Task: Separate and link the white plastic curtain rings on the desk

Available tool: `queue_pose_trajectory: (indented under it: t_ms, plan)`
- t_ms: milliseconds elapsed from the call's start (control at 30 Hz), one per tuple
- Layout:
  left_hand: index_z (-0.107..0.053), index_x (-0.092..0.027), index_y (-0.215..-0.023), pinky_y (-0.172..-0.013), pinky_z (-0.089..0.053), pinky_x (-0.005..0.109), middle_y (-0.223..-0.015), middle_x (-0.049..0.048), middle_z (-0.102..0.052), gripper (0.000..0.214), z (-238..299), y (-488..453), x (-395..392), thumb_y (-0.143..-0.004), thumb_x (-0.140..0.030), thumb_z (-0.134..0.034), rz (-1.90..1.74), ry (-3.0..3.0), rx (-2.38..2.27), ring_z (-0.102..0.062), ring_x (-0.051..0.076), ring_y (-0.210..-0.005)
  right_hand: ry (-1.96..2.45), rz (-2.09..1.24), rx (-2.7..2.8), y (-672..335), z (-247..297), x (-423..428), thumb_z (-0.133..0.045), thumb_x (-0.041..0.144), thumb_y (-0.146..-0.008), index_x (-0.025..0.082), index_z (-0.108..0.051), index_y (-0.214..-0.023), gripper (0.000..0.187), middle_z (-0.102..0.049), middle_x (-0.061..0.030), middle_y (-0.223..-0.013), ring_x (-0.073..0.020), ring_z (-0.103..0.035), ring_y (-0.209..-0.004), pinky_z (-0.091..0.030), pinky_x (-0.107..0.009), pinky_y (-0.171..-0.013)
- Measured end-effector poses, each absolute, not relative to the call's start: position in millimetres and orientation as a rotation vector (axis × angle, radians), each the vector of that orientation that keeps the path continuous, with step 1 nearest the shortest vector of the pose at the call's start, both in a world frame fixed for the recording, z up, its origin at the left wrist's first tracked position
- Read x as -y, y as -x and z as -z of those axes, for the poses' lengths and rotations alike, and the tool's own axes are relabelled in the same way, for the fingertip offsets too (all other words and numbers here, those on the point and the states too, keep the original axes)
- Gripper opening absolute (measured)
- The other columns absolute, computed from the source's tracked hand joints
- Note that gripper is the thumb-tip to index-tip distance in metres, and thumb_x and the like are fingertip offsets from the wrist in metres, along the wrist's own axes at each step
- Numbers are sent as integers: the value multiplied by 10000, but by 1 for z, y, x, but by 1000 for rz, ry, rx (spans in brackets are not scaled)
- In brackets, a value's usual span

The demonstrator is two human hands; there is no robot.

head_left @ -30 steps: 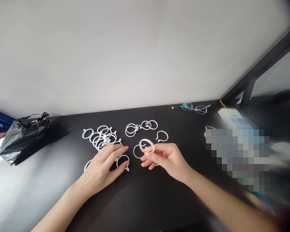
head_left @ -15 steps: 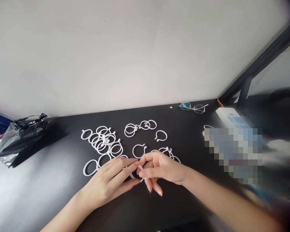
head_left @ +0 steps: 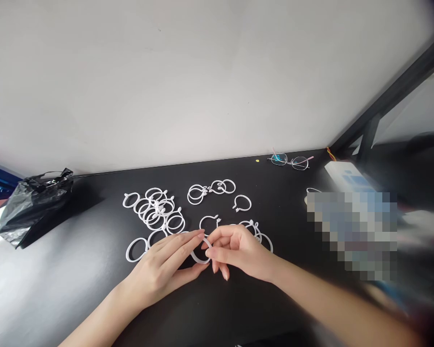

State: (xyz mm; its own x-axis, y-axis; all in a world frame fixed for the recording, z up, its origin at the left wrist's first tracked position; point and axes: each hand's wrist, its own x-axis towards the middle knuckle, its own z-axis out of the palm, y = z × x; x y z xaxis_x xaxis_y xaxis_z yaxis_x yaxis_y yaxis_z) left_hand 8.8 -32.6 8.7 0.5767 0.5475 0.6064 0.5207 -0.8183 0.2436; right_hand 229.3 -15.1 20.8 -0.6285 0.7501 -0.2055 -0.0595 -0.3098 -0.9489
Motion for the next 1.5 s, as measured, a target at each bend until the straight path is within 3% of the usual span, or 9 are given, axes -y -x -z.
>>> queue_pose_trajectory:
  t_ms: [133, 267, 567, 733, 833, 933, 1100, 1333, 1500]
  plan:
    - [-569, -151, -1223, -787, -614, 291, -1036, 93, -730, 389, -11, -12, 32, -855, -207, -679, -1170, -2719, -998, -719, 195, -886, 877, -1304, 1681, -228, -17, 23, -744, 280, -782, 180, -693, -936, 190, -692, -27, -798, -123, -642, -632, -545, -269, -637]
    - [-580, -175, -1203, -764, -609, 285, -994, 71, -723, 356, -14, -13, 34, -861, -225, -665, -1111, -2601, -1028, -712, 176, -825, 707, -1021, 1808, -229, -15, 25, -638, 235, -884, 182, -710, -917, 96, -717, -60, -816, -151, -670, -697, -565, -284, -657]
    - [-585, -183, -1144, -665, -567, 210, -839, 12, -677, 313, -23, -12, 37, -847, -223, -678, -899, -2329, -982, -645, 103, -656, 689, -1007, 1857, -231, -17, 25, -619, 229, -908, 179, -717, -890, 112, -711, -41, -727, -141, -656, -636, -549, -262, -601]
    - [-572, -176, -1161, -715, -565, 241, -898, 40, -686, 335, -21, -12, 36, -842, -206, -673, -977, -2449, -980, -658, 132, -740, 688, -977, 1881, -230, -13, 24, -595, 245, -920, 187, -713, -914, 132, -713, -43, -756, -146, -661, -669, -556, -272, -630]
    - [-576, -177, -1160, -751, -556, 273, -962, 65, -681, 324, -19, -9, 31, -850, -205, -663, -1058, -2530, -1082, -659, 164, -828, 715, -817, 1967, -231, -10, 20, -584, 226, -920, 183, -689, -1052, 174, -725, -71, -901, -169, -675, -809, -576, -316, -763]
    - [-582, -192, -1161, -770, -544, 295, -1012, 70, -666, 290, -16, -2, 23, -881, -245, -633, -1016, -2505, -1336, -647, 178, -873, 816, -610, 2145, -234, -8, 16, -594, 218, -908, 181, -637, -1186, 283, -666, -127, -1179, -231, -626, -1074, -528, -438, -948]
    - [-613, -197, -1130, -838, -516, 384, -996, 70, -680, 279, -9, 10, 10, -892, -343, -620, -864, -2629, -1505, -628, 228, -918, 867, -516, 2391, -237, -4, 17, -584, 216, -916, 162, -673, -1107, 217, -624, -129, -1283, -265, -508, -1286, -399, -519, -1098]
    - [-603, -179, -1150, -849, -498, 398, -1056, 91, -671, 292, -1, 11, 10, -923, -359, -569, -727, -2690, -1508, -619, 250, -953, 885, -548, 2425, -234, 0, 19, -599, 225, -909, 175, -697, -1039, 170, -656, -114, -1227, -253, -548, -1220, -402, -511, -1090]
    - [-582, -184, -1201, -858, -491, 400, -1096, 96, -648, 326, 0, 12, 10, -936, -371, -551, -700, -2680, -1545, -609, 253, -979, 855, -564, 2402, -234, -1, 18, -573, 152, -915, 171, -695, -985, 142, -693, -82, -1094, -208, -610, -1047, -464, -440, -1010]
